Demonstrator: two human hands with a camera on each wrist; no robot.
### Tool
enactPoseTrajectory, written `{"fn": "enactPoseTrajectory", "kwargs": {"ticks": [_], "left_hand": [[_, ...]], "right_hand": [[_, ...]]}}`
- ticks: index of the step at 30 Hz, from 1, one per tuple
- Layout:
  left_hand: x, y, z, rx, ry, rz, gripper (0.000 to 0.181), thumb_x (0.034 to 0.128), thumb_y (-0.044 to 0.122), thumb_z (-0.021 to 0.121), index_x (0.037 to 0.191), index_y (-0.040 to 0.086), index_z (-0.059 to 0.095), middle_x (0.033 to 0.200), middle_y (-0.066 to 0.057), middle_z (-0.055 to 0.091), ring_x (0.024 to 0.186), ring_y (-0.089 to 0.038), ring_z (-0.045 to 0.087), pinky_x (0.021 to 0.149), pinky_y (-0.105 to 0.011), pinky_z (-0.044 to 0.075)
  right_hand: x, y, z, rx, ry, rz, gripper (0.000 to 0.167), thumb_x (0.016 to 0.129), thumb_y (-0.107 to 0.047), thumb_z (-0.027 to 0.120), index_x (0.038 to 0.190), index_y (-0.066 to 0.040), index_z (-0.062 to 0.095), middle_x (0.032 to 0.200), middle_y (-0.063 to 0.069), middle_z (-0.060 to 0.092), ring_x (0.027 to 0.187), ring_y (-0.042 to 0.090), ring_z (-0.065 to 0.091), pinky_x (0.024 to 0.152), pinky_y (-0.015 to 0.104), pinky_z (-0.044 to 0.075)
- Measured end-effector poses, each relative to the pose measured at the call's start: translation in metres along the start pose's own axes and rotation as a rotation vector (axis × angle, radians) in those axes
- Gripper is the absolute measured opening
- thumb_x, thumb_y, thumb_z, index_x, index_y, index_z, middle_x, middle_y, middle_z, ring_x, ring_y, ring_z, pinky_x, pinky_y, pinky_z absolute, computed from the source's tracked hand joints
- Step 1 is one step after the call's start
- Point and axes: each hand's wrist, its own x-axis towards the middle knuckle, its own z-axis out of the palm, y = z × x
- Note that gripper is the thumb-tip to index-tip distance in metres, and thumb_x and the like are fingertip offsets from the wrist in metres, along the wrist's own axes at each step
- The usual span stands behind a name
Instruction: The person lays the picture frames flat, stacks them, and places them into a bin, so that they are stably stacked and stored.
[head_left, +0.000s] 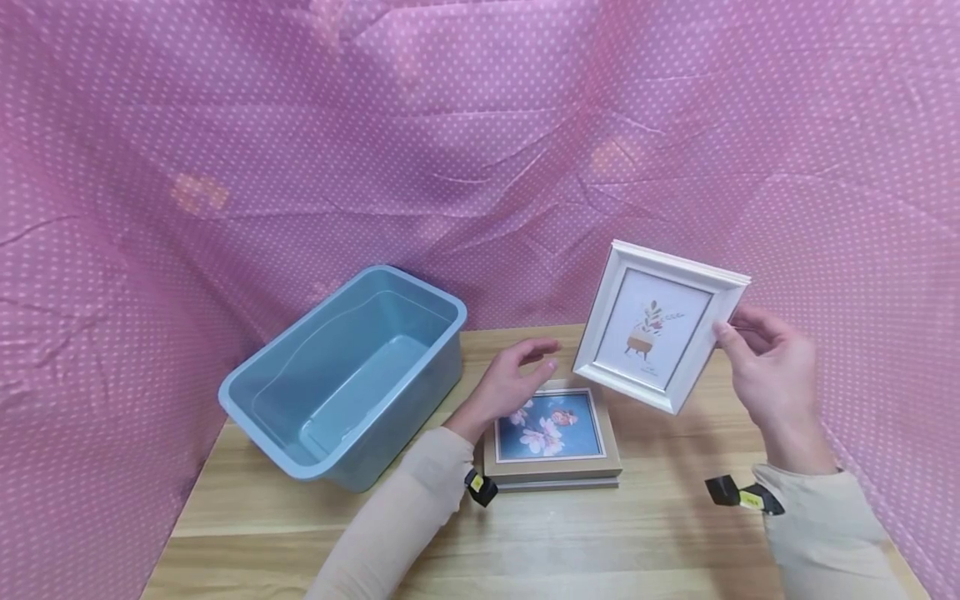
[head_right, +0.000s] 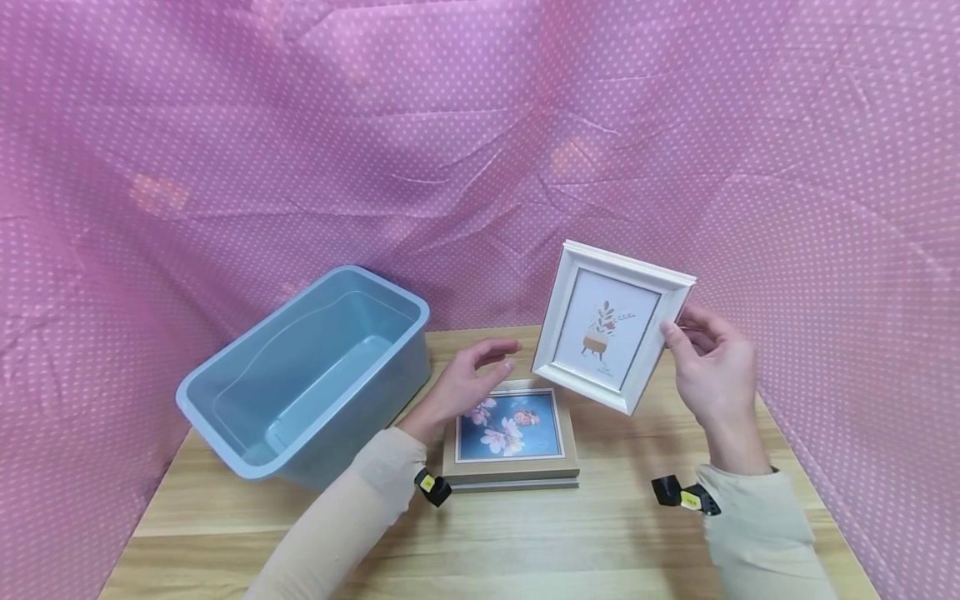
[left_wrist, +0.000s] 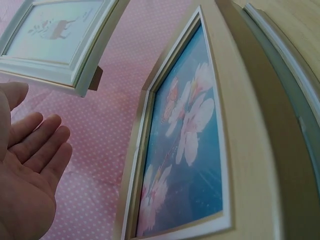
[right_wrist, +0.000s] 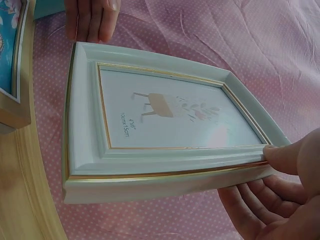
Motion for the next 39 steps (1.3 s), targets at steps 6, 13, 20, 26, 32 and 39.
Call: {"fn": "enactPoseTrajectory", "kwargs": {"ticks": [6,13,20,26,32,39], "left_hand": [[0.001,0.003,-0.001,-0.016,-0.022,0.012,0.046,0.1099,0.034,0.062,0.153,0.018,0.060,0.157,-0.004,0.062,0.151,-0.033,0.052,0.126,-0.060,0.043],[0.002,0.005,-0.005,-0.028,-0.051,0.021,0.050,0.1095,0.034,0.062,0.156,0.017,0.057,0.162,-0.007,0.057,0.155,-0.035,0.048,0.127,-0.065,0.039],[0.000,0.003,-0.010,-0.017,-0.086,0.011,0.055,0.1105,0.037,0.060,0.160,0.017,0.051,0.166,-0.008,0.052,0.157,-0.036,0.045,0.129,-0.064,0.037],[0.000,-0.005,-0.014,-0.027,-0.155,0.050,0.060,0.1111,0.038,0.056,0.166,0.018,0.041,0.174,-0.008,0.041,0.160,-0.037,0.039,0.131,-0.065,0.032],[-0.002,-0.010,-0.015,-0.092,-0.248,0.054,0.069,0.1125,0.039,0.050,0.173,0.017,0.024,0.180,-0.010,0.026,0.164,-0.039,0.030,0.132,-0.067,0.027],[-0.007,-0.012,-0.017,-0.107,-0.284,0.031,0.078,0.1098,0.054,0.051,0.174,0.023,0.020,0.179,-0.008,0.029,0.165,-0.035,0.029,0.133,-0.065,0.026]], "right_hand": [[-0.006,-0.002,0.006,-0.047,-0.016,-0.029,0.045,0.104,-0.024,0.074,0.144,-0.005,0.067,0.110,-0.015,0.078,0.089,-0.014,0.067,0.090,0.006,0.056],[-0.012,-0.008,0.014,-0.032,-0.018,-0.076,0.041,0.104,-0.019,0.073,0.141,-0.003,0.069,0.121,0.001,0.077,0.093,-0.015,0.065,0.092,0.005,0.055],[-0.018,-0.014,0.020,-0.011,-0.024,-0.120,0.039,0.104,-0.017,0.073,0.138,0.000,0.070,0.120,0.005,0.075,0.096,-0.015,0.065,0.092,0.005,0.055],[-0.021,-0.016,0.021,-0.016,-0.037,-0.132,0.038,0.104,-0.017,0.072,0.138,0.001,0.070,0.133,0.024,0.073,0.098,-0.015,0.063,0.093,0.006,0.055],[-0.027,-0.017,0.023,0.017,-0.048,-0.178,0.035,0.102,-0.013,0.074,0.133,0.004,0.071,0.111,-0.005,0.077,0.095,-0.016,0.065,0.089,0.004,0.055],[-0.031,-0.017,0.026,0.090,-0.077,-0.229,0.034,0.101,-0.007,0.075,0.130,0.011,0.070,0.102,-0.028,0.066,0.096,-0.013,0.068,0.089,0.006,0.056]]}}
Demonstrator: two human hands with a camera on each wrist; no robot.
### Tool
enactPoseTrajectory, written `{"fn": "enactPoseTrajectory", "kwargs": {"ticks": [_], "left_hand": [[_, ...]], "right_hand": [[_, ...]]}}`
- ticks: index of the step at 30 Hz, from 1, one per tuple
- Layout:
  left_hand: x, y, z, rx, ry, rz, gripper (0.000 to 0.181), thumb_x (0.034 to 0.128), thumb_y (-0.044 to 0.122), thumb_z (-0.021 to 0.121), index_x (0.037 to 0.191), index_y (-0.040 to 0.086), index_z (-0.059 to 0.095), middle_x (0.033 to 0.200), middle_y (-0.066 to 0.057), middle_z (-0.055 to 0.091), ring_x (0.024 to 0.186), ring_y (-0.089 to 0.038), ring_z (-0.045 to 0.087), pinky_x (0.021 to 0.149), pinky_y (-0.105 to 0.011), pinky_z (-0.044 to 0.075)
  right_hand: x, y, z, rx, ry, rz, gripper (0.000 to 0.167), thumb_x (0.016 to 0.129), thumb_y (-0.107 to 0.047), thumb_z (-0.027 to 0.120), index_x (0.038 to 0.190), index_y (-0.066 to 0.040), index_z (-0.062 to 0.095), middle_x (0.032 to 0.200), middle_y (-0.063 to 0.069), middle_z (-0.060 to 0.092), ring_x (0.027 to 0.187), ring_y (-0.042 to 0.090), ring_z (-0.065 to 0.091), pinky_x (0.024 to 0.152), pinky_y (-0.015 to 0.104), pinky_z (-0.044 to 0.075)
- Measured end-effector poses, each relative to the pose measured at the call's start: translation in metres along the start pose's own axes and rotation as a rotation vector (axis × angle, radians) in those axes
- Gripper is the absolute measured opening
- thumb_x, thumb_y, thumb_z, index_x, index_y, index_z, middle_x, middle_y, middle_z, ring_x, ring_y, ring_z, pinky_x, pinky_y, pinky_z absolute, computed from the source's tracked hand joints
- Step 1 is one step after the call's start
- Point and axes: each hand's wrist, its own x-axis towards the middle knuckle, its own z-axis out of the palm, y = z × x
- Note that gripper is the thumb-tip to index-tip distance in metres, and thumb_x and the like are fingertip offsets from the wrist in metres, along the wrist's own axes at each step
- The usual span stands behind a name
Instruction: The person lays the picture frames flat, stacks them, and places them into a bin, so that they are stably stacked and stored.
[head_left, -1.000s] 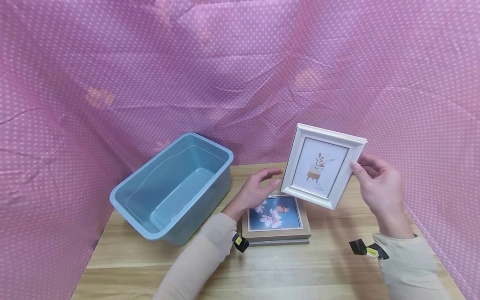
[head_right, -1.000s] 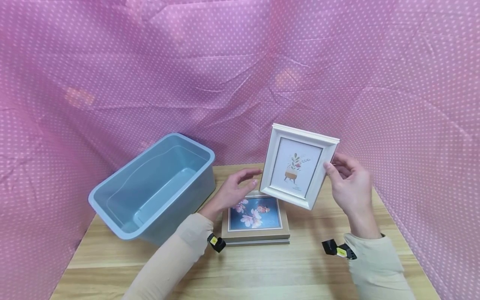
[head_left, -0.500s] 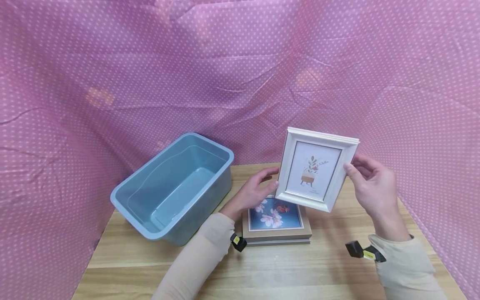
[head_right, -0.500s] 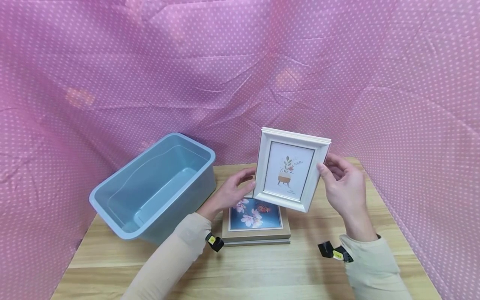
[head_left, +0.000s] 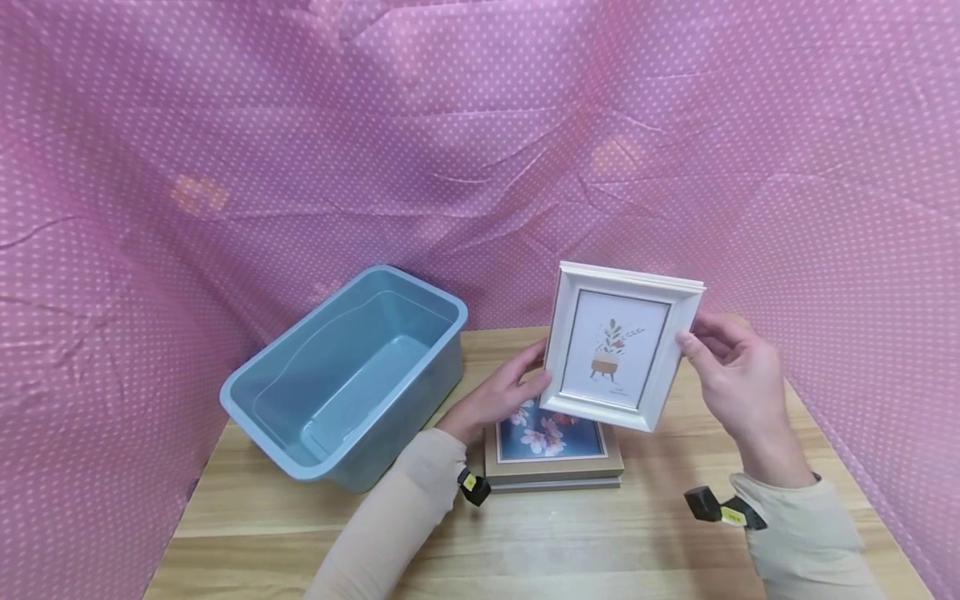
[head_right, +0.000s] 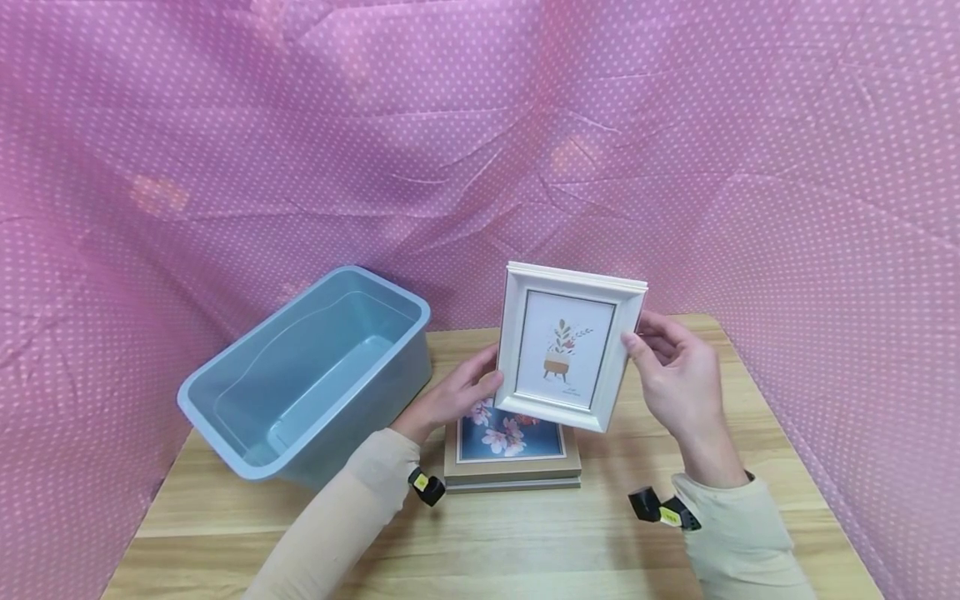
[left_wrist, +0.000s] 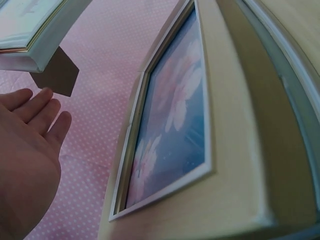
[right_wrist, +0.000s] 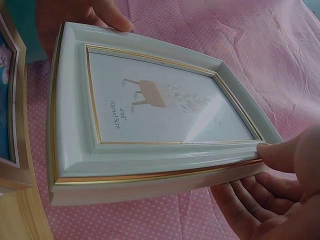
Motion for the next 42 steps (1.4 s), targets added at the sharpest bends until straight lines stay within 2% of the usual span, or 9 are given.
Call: {"fn": "enactPoseTrajectory", "kwargs": {"ticks": [4,8,15,17,21,24,27,35,42], "left_hand": [[-0.004,0.001,0.000,-0.012,-0.003,0.001,0.080,0.1081,0.059,0.052,0.173,0.022,0.024,0.178,-0.009,0.032,0.165,-0.034,0.029,0.134,-0.066,0.021],[-0.005,0.000,0.000,-0.023,-0.011,0.033,0.081,0.1075,0.059,0.053,0.173,0.020,0.026,0.177,-0.010,0.035,0.165,-0.036,0.030,0.134,-0.067,0.022],[-0.005,-0.005,-0.002,-0.088,-0.009,0.093,0.099,0.0991,0.072,0.060,0.174,0.025,0.016,0.180,-0.009,0.026,0.165,-0.037,0.028,0.132,-0.062,0.032],[-0.005,-0.007,-0.003,-0.115,-0.016,0.103,0.105,0.0955,0.076,0.062,0.174,0.026,0.013,0.181,-0.008,0.023,0.166,-0.035,0.026,0.132,-0.061,0.030],[-0.007,-0.010,-0.005,-0.125,-0.029,0.092,0.109,0.0927,0.078,0.063,0.175,0.027,0.012,0.182,-0.006,0.022,0.167,-0.034,0.024,0.133,-0.067,0.024],[-0.008,-0.012,-0.005,-0.123,-0.033,0.070,0.107,0.0935,0.076,0.064,0.175,0.028,0.014,0.181,-0.006,0.023,0.167,-0.034,0.024,0.132,-0.071,0.022],[-0.010,-0.013,-0.006,-0.122,-0.022,0.053,0.104,0.0934,0.074,0.066,0.174,0.028,0.017,0.180,-0.006,0.026,0.166,-0.035,0.026,0.131,-0.071,0.025],[-0.014,-0.012,-0.006,-0.118,0.010,0.071,0.100,0.0926,0.068,0.073,0.171,0.025,0.027,0.176,-0.007,0.034,0.162,-0.035,0.034,0.128,-0.067,0.034],[-0.018,-0.013,-0.007,-0.104,0.032,0.086,0.076,0.0984,0.042,0.075,0.163,0.024,0.040,0.165,-0.007,0.049,0.155,-0.032,0.045,0.125,-0.063,0.042]], "right_hand": [[-0.001,0.001,0.001,0.011,-0.023,0.006,0.037,0.102,-0.010,0.074,0.132,0.010,0.069,0.102,-0.031,0.067,0.098,-0.013,0.069,0.090,0.006,0.056],[-0.002,0.002,0.002,0.034,-0.037,0.016,0.038,0.102,-0.010,0.074,0.133,0.011,0.068,0.100,-0.033,0.068,0.098,-0.012,0.069,0.091,0.006,0.056],[-0.004,0.003,0.005,0.085,-0.058,0.017,0.039,0.102,-0.007,0.074,0.134,0.013,0.066,0.100,-0.033,0.070,0.096,-0.010,0.072,0.091,0.008,0.057],[-0.005,0.003,0.006,0.088,-0.068,0.021,0.040,0.102,-0.008,0.073,0.135,0.013,0.065,0.101,-0.032,0.070,0.097,-0.009,0.072,0.092,0.008,0.057],[-0.007,0.004,0.007,0.085,-0.080,0.033,0.042,0.103,-0.011,0.074,0.137,0.011,0.065,0.104,-0.031,0.070,0.100,-0.009,0.072,0.093,0.007,0.056],[-0.007,0.006,0.008,0.078,-0.080,0.036,0.041,0.103,-0.013,0.074,0.137,0.010,0.066,0.104,-0.031,0.070,0.099,-0.009,0.072,0.093,0.007,0.056],[-0.008,0.007,0.009,0.078,-0.081,0.038,0.041,0.103,-0.013,0.074,0.137,0.010,0.066,0.103,-0.031,0.070,0.098,-0.009,0.072,0.093,0.006,0.055],[-0.009,0.008,0.010,0.084,-0.061,0.045,0.041,0.103,-0.013,0.074,0.137,0.010,0.067,0.105,-0.028,0.071,0.100,-0.010,0.071,0.093,0.007,0.056],[-0.009,0.009,0.010,0.058,-0.040,0.063,0.040,0.103,-0.015,0.075,0.137,0.005,0.069,0.108,-0.023,0.073,0.099,-0.010,0.072,0.093,0.006,0.056]]}}
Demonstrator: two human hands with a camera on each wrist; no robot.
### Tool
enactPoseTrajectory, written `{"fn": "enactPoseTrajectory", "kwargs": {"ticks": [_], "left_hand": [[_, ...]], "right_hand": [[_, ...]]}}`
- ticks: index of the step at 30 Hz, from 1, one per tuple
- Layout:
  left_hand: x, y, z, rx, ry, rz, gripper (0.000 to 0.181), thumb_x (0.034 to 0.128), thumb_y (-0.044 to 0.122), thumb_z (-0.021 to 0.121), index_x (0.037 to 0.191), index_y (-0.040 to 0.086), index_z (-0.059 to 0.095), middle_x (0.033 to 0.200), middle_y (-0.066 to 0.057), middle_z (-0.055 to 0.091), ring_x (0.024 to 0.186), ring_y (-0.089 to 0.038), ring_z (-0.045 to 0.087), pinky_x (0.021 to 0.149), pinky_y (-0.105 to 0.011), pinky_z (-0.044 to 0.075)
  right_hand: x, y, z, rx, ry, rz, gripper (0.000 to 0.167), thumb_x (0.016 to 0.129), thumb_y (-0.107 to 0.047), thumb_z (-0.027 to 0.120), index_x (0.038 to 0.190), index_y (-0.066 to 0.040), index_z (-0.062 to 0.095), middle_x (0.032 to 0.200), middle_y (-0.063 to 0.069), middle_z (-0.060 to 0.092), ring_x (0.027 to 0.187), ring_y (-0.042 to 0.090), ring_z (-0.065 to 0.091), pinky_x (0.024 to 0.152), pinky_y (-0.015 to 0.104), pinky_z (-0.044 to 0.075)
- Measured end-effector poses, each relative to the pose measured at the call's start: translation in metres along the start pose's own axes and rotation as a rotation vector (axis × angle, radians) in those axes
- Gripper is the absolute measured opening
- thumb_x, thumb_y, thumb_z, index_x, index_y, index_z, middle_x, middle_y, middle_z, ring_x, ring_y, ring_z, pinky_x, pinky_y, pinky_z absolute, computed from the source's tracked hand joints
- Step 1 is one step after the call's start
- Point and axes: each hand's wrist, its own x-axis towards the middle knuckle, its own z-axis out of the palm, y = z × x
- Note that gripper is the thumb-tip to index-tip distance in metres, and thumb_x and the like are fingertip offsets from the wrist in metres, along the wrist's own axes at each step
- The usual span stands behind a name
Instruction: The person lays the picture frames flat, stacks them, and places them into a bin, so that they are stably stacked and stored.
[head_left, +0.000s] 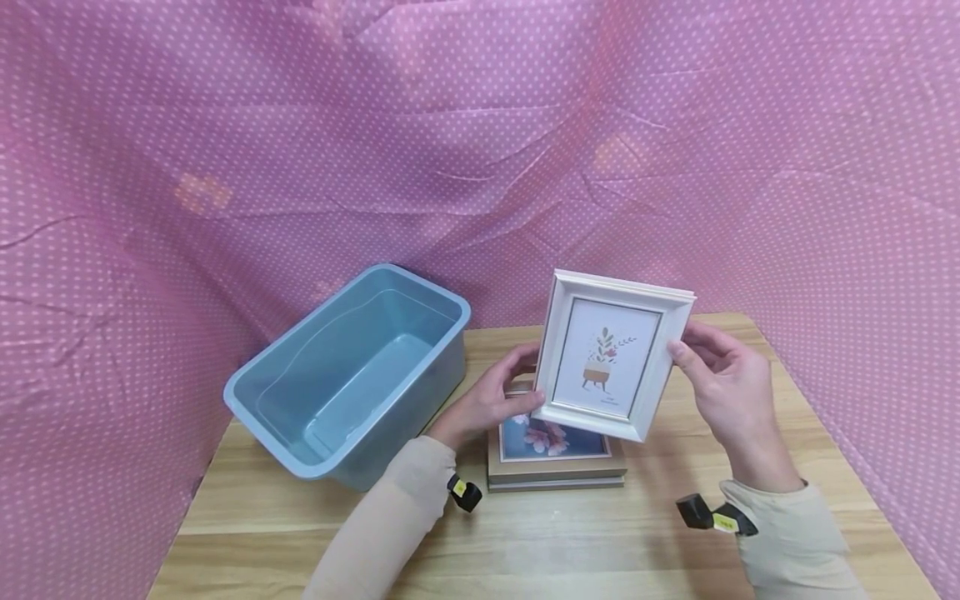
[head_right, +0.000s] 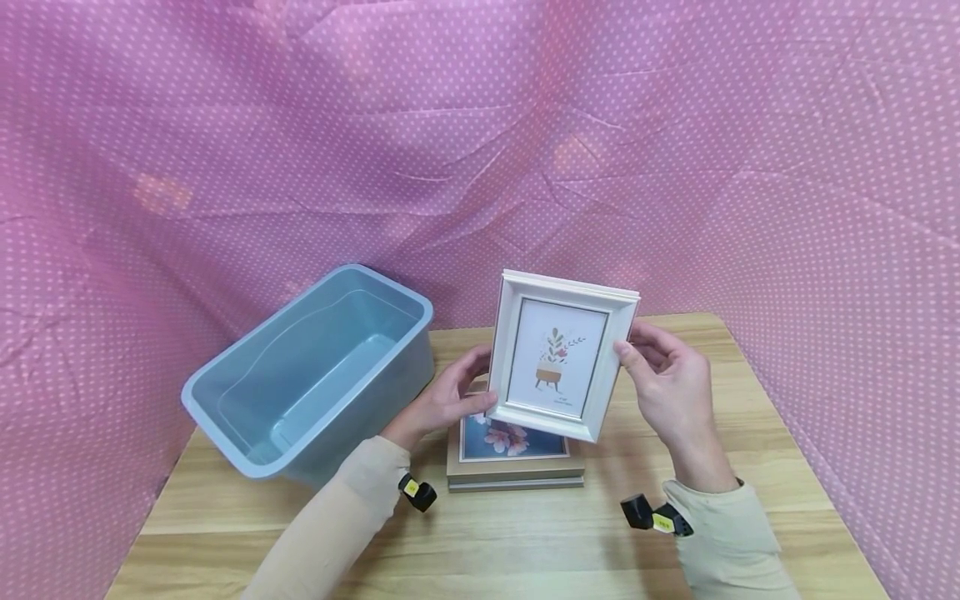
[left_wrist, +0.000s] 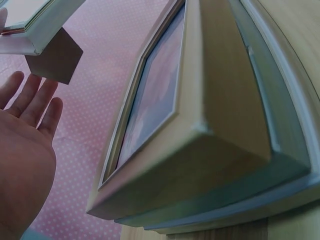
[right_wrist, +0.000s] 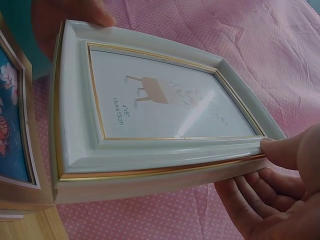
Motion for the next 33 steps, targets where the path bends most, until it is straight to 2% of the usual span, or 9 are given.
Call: {"fn": "enactPoseTrajectory", "kwargs": {"ticks": [5,10,16,24,28,33], "left_hand": [[-0.005,-0.003,-0.003,0.023,-0.003,0.008,0.071,0.0974,0.031,0.076,0.159,0.014,0.046,0.155,-0.013,0.058,0.145,-0.032,0.055,0.124,-0.060,0.045],[-0.011,-0.006,-0.008,0.077,-0.033,-0.028,0.068,0.0942,0.029,0.081,0.152,0.005,0.054,0.143,-0.017,0.066,0.134,-0.030,0.063,0.122,-0.057,0.048],[-0.017,-0.007,-0.010,0.139,-0.055,-0.060,0.058,0.0936,0.032,0.082,0.142,0.006,0.064,0.135,-0.012,0.071,0.126,-0.023,0.065,0.119,-0.054,0.051],[-0.021,-0.006,-0.006,0.136,-0.018,-0.009,0.037,0.0969,0.020,0.079,0.130,0.006,0.071,0.123,-0.013,0.075,0.116,-0.022,0.068,0.110,-0.058,0.055],[-0.024,-0.008,-0.004,0.126,0.013,-0.005,0.036,0.0978,0.014,0.078,0.130,0.001,0.070,0.122,-0.016,0.075,0.114,-0.020,0.070,0.110,-0.052,0.058],[-0.028,-0.009,-0.002,0.095,0.067,0.001,0.040,0.0967,0.007,0.078,0.133,-0.006,0.067,0.124,-0.024,0.073,0.113,-0.025,0.072,0.106,-0.047,0.061]], "right_hand": [[0.001,0.000,0.000,-0.001,0.014,0.010,0.040,0.104,-0.017,0.074,0.138,0.003,0.069,0.110,-0.021,0.075,0.097,-0.008,0.073,0.093,0.007,0.056],[0.002,0.001,0.000,0.008,0.025,0.016,0.040,0.104,-0.016,0.073,0.139,0.003,0.069,0.108,-0.022,0.075,0.097,-0.007,0.073,0.092,0.007,0.056],[0.001,0.001,0.001,0.011,0.029,0.013,0.039,0.102,-0.012,0.075,0.138,0.004,0.069,0.108,-0.023,0.074,0.097,-0.009,0.073,0.092,0.006,0.056],[0.001,0.003,0.002,0.038,0.014,-0.001,0.039,0.102,-0.012,0.076,0.137,0.004,0.069,0.105,-0.026,0.075,0.095,-0.007,0.074,0.091,0.007,0.057],[0.001,0.002,0.002,0.136,-0.004,-0.011,0.040,0.099,-0.005,0.078,0.136,0.005,0.069,0.105,-0.022,0.077,0.093,-0.003,0.075,0.088,0.010,0.060],[0.000,0.002,0.003,0.190,-0.023,-0.051,0.039,0.099,-0.001,0.075,0.137,0.007,0.067,0.107,-0.020,0.078,0.091,-0.002,0.076,0.085,0.012,0.062]]}}
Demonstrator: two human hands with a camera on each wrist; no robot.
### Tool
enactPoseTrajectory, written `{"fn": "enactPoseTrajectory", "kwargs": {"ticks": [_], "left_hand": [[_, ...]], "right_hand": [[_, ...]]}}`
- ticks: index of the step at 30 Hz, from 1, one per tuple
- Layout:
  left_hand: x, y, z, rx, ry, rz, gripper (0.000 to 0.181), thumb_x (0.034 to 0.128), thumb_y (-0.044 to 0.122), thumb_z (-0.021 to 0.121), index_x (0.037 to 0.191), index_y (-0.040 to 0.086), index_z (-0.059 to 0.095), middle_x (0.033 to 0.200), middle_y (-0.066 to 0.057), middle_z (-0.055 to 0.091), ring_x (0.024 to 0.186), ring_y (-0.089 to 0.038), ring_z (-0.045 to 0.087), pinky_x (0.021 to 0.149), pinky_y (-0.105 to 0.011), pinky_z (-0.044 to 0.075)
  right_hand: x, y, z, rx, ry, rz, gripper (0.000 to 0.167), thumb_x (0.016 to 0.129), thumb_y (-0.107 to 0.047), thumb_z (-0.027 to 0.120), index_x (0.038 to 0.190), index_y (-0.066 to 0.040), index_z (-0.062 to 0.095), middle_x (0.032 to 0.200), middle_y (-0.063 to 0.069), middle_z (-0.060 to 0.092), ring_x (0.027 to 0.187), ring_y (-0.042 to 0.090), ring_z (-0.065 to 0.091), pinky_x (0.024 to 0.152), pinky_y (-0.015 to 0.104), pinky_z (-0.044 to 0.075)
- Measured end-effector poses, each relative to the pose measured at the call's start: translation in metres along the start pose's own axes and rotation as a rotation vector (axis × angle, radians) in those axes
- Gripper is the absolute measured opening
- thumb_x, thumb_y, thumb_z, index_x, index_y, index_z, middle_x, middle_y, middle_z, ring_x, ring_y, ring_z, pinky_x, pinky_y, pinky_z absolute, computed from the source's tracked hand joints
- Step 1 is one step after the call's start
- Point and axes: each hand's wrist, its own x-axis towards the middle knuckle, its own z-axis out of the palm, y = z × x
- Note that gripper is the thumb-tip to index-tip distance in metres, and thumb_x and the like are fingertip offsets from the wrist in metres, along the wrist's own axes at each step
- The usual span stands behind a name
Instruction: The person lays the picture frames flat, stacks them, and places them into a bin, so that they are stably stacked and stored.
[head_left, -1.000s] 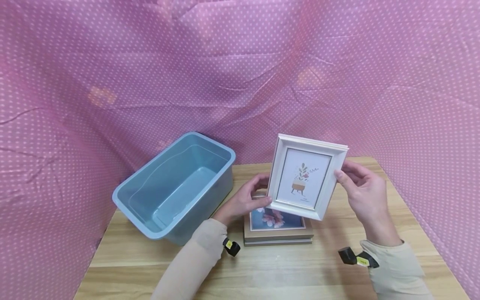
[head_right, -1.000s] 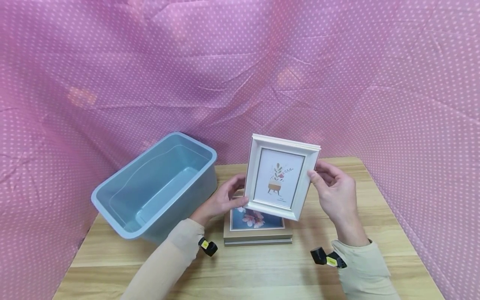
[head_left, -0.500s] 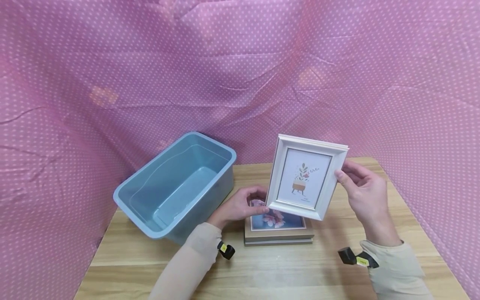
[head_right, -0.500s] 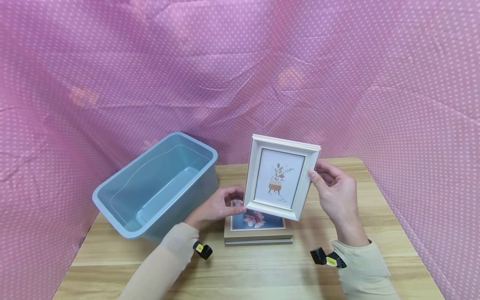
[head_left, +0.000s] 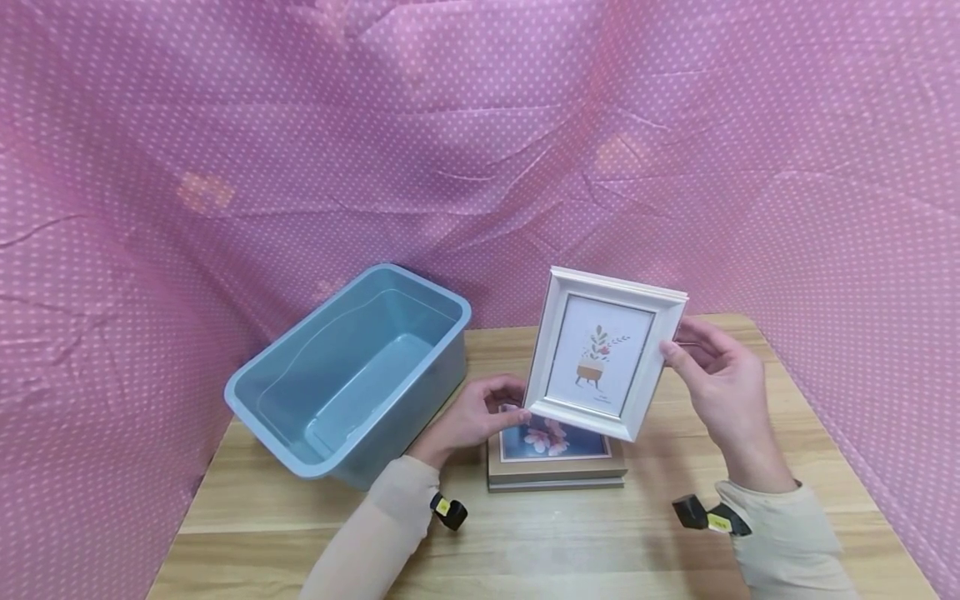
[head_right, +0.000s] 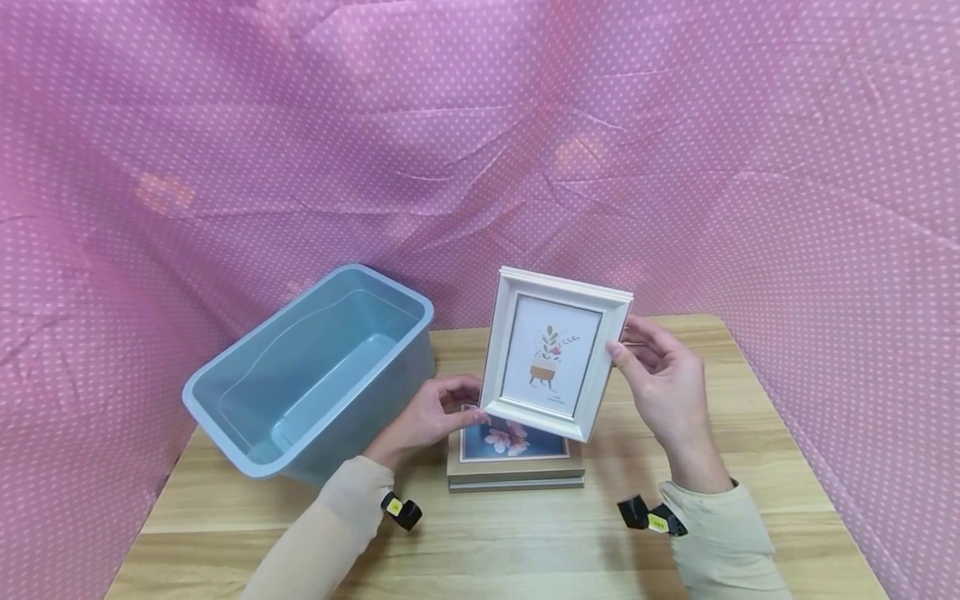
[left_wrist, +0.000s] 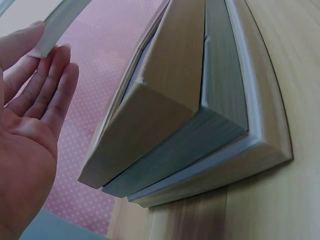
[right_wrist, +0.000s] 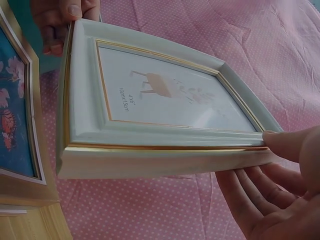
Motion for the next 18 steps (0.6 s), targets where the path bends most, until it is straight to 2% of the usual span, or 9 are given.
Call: {"fn": "enactPoseTrajectory", "kwargs": {"ticks": [6,15,18], "left_hand": [[-0.005,0.001,0.000,-0.020,0.042,-0.005,0.040,0.0952,0.005,0.079,0.132,-0.007,0.067,0.123,-0.026,0.073,0.110,-0.022,0.072,0.102,-0.036,0.063],[-0.010,-0.002,0.001,-0.056,0.085,0.040,0.039,0.0928,0.000,0.079,0.129,-0.009,0.067,0.119,-0.028,0.073,0.104,-0.012,0.071,0.096,-0.028,0.063],[-0.012,-0.003,0.001,-0.061,0.107,0.043,0.041,0.0921,0.000,0.080,0.129,-0.009,0.067,0.120,-0.029,0.073,0.104,-0.011,0.072,0.096,-0.026,0.063]], "right_hand": [[-0.001,0.000,0.003,0.028,-0.006,-0.007,0.038,0.103,-0.002,0.069,0.137,0.015,0.063,0.108,-0.022,0.078,0.084,-0.001,0.078,0.088,0.012,0.061],[-0.002,-0.001,0.003,0.019,0.015,0.027,0.038,0.102,-0.005,0.073,0.137,0.008,0.067,0.109,-0.023,0.078,0.088,-0.001,0.079,0.095,0.007,0.056],[-0.002,-0.001,0.004,0.077,0.020,0.022,0.038,0.101,-0.005,0.074,0.137,0.005,0.068,0.110,-0.017,0.079,0.090,0.001,0.079,0.094,0.011,0.059]]}}
